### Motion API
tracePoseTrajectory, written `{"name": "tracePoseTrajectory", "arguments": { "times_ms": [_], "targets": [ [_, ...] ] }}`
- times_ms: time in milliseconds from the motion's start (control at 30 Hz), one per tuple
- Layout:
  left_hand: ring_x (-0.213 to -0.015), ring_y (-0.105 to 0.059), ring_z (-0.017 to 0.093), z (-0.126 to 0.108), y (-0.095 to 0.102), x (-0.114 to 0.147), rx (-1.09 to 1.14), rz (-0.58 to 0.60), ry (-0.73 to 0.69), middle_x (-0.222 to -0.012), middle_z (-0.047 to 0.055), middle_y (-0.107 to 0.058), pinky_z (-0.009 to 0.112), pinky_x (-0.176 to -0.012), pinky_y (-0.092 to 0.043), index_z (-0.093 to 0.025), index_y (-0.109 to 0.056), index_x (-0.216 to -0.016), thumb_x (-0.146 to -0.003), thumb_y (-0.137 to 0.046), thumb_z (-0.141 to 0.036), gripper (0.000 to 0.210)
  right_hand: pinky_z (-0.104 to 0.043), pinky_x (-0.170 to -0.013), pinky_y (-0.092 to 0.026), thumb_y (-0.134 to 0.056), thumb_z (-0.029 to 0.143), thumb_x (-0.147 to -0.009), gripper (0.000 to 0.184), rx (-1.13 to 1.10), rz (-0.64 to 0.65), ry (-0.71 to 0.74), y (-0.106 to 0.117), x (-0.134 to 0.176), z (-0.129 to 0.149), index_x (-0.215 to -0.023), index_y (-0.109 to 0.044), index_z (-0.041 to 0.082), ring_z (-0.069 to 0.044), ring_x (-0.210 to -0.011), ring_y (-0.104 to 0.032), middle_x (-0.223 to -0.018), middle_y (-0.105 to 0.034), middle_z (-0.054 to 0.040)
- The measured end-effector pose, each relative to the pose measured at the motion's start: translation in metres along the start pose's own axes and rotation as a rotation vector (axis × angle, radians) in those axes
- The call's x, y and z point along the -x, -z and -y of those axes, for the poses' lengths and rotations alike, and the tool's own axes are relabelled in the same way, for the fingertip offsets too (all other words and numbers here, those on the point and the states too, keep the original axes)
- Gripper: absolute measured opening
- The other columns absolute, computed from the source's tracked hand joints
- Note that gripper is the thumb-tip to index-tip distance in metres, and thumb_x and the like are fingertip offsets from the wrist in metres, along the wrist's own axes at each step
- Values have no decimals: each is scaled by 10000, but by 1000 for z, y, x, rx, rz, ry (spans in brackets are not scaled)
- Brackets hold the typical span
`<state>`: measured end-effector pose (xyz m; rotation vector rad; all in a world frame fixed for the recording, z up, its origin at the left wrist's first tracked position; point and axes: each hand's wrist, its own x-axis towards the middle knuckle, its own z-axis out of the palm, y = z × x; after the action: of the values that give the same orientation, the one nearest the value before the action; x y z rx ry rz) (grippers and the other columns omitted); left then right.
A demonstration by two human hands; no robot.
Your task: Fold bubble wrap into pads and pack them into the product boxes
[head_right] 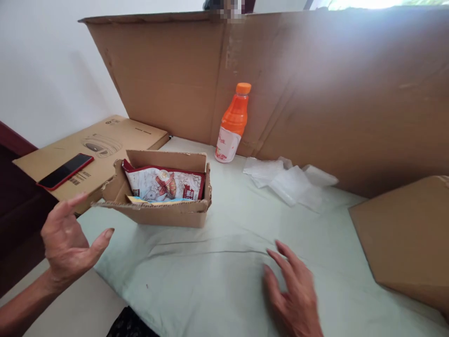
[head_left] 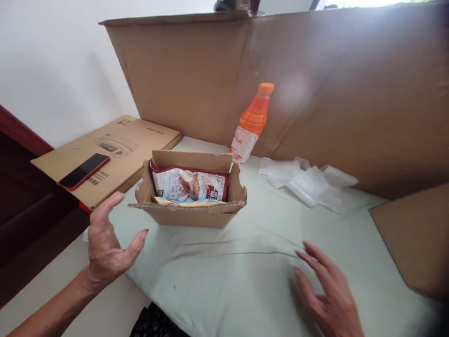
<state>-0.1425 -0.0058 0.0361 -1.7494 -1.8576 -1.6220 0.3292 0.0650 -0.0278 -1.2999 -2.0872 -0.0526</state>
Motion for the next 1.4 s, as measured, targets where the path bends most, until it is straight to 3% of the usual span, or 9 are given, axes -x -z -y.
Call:
{"name": "tracePoseTrajectory", "arguments": {
  "times_ms": [233,400,667,867,967,1067,1200,1300,1400],
  "targets": [
    [-1193,-644,324,39,-44,18,368,243,682,-1228,93,-636,510,-1029,-561,-244,-524,-1216,-598,-857,-386,716,-487,-1088,-523,-613,267,-916,717,-453,305,36,-71,-56,86,-1581,-345,260,-290,-1341,-573,-1504,-537,-167],
    [-1105,-666,313,33,-87,17,361,282,783,-1098,64,-657,509,-1021,-561,-230,-551,-1132,-549,-864,-408,685,-464,-1049,-530,-630,283,-863,686,-597,331,-114,-88,-68,85,-1506,-405,198,-278,-1250,-591,-1421,-583,-163],
    [-1079,-686,290,9,-164,17,412,427,634,-1169,90,-665,510,-1060,-539,-237,-547,-1136,-636,-826,-433,605,-413,-965,-561,-545,257,-871,539,-462,248,-273,-45,-68,23,-1407,-519,205,-262,-1188,-638,-1354,-648,-125],
    [-1163,-682,343,18,-165,32,347,379,695,-1118,59,-717,569,-1142,-484,-288,-583,-1117,-660,-829,-418,534,-564,-1124,-408,-620,268,-861,523,60,89,-315,-38,-106,-74,-1378,-580,200,-354,-1379,-501,-1525,-535,-166],
    [-1118,-706,321,20,-162,33,318,404,701,-1083,46,-727,557,-1142,-492,-282,-593,-1118,-673,-831,-402,519,-573,-1092,-411,-628,181,-836,312,194,124,-368,-39,-130,-107,-1141,-699,176,-374,-1342,-523,-1437,-611,-179],
    [-1111,-701,308,16,-162,31,292,373,694,-1070,30,-721,551,-1146,-494,-293,-599,-1104,-672,-827,-398,499,-531,-1082,-423,-547,146,-907,196,193,125,-254,-17,-116,-100,-982,-721,199,-325,-1308,-568,-1331,-686,-135],
    [-1083,-695,294,11,-163,27,316,349,680,-1027,28,-701,522,-1133,-502,-285,-590,-1082,-635,-838,-356,516,-481,-1013,-496,-630,310,-933,165,-18,283,-52,48,-51,-51,-1050,-728,247,-294,-1214,-644,-1349,-687,-101],
    [-1068,-684,286,11,-164,26,328,338,672,-1012,35,-681,502,-1112,-503,-271,-582,-1078,-626,-828,-356,522,-414,-930,-567,-615,408,-962,194,-156,264,-282,87,-14,-27,-1021,-744,275,-263,-1128,-702,-1254,-739,-79],
    [-1076,-673,279,13,-164,25,343,371,665,-1033,43,-669,464,-1074,-516,-263,-565,-1083,-622,-829,-352,538,-356,-803,-606,-585,418,-969,225,-181,135,-520,84,-6,-35,-969,-748,262,-234,-987,-745,-1152,-773,-74]
  ]
}}
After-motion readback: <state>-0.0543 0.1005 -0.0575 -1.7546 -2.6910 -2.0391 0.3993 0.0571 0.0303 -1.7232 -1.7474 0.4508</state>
